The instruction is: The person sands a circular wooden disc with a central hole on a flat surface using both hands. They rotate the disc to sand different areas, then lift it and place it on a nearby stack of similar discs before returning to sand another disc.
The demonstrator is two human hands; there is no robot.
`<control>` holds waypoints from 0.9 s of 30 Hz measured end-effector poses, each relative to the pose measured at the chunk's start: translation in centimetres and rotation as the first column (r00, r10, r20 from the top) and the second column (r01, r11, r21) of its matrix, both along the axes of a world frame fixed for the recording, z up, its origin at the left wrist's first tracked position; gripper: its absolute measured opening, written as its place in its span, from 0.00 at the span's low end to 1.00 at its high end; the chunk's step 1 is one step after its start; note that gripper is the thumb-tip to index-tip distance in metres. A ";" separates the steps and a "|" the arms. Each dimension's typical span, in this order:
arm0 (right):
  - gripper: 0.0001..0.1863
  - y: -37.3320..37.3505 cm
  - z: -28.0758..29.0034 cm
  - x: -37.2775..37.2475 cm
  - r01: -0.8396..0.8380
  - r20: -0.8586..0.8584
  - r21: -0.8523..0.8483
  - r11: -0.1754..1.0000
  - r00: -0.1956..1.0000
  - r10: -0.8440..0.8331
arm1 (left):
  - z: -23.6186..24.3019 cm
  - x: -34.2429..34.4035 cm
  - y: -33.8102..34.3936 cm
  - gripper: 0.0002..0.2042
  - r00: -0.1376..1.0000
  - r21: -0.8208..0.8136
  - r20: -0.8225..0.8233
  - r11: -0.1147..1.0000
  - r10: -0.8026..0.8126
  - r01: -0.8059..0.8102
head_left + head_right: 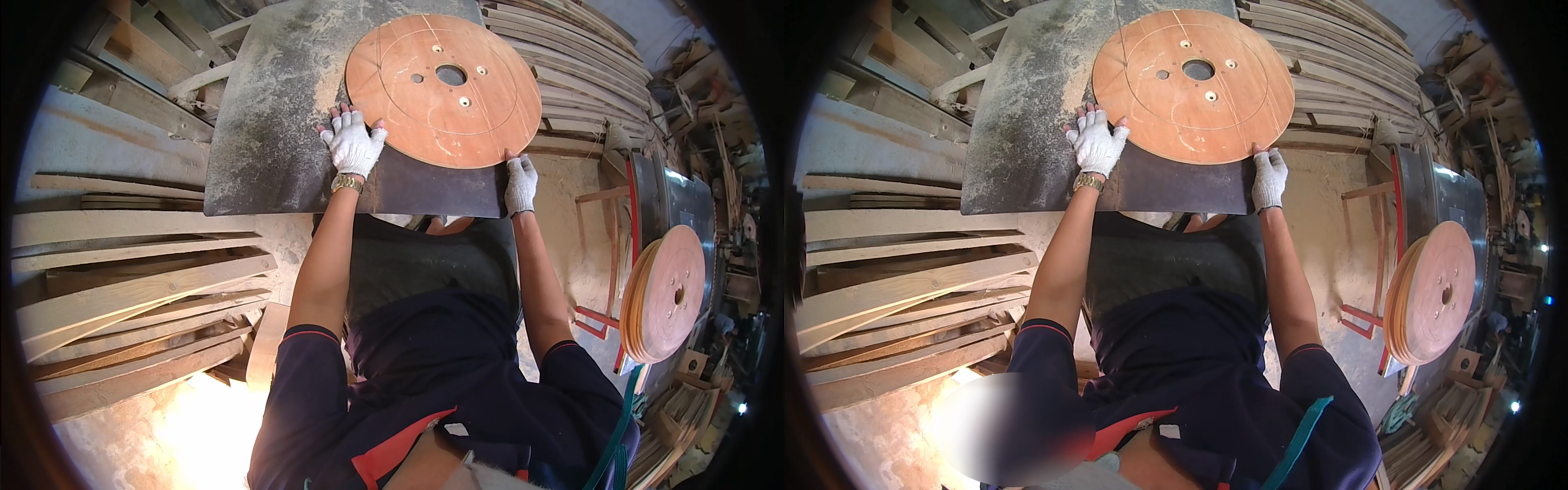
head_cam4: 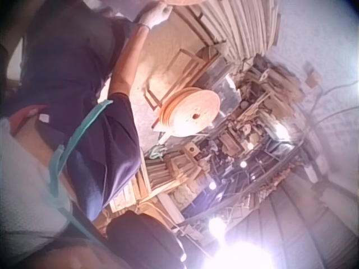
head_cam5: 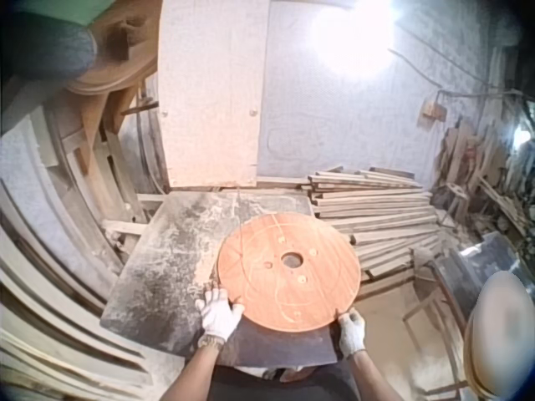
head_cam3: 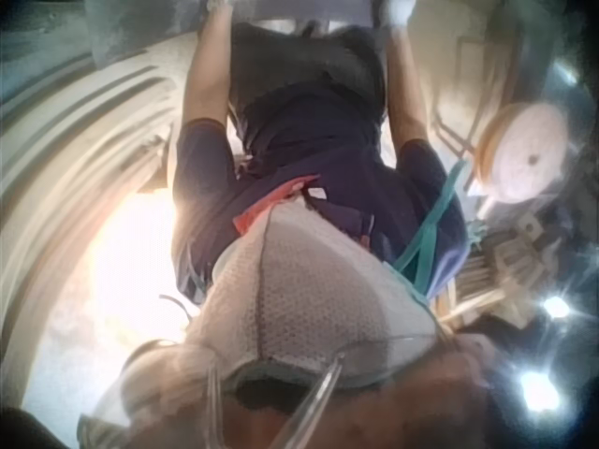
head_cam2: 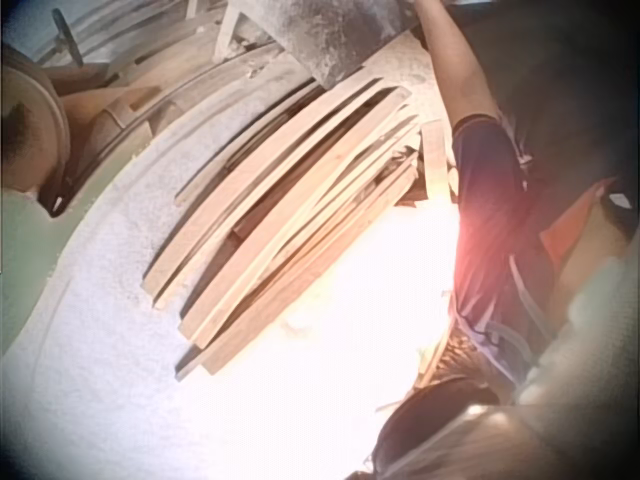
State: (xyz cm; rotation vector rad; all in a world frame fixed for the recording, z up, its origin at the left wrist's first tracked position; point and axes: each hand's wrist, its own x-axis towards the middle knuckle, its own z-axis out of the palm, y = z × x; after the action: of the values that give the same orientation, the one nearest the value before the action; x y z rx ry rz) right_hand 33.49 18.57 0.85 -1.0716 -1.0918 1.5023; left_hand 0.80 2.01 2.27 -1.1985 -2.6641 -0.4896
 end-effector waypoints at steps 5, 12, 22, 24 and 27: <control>0.10 0.3 -0.6 0.4 0.002 0.025 0.017 1.000 1.000 -0.003 | 0.1 0.0 0.3 0.38 1.000 0.018 0.018 1.000 -0.006 0.006; 0.10 0.6 -1.0 -0.2 0.003 0.051 0.046 0.999 0.999 -0.005 | 0.3 0.1 -0.1 0.36 0.992 0.103 -0.118 0.993 -0.049 0.061; 0.11 0.2 0.0 -0.3 0.014 0.044 0.031 0.999 0.999 -0.015 | 2.8 6.8 3.1 0.30 0.869 0.104 -0.141 0.866 -0.475 0.490; 0.10 0.1 0.1 -0.3 0.021 0.032 0.024 0.999 0.999 -0.022 | 2.5 6.9 3.5 0.30 0.873 0.084 -0.132 0.873 -0.469 0.481; 0.10 -0.2 0.4 -0.3 0.028 0.020 0.010 1.000 0.999 -0.028 | 2.3 6.8 3.6 0.29 0.870 0.076 -0.125 0.870 -0.476 0.487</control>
State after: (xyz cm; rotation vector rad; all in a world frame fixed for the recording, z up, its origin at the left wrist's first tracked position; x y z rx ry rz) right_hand 33.18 18.39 1.29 -1.0930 -1.0926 1.4656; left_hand 7.60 5.64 4.55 -1.8086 -2.2051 -0.6102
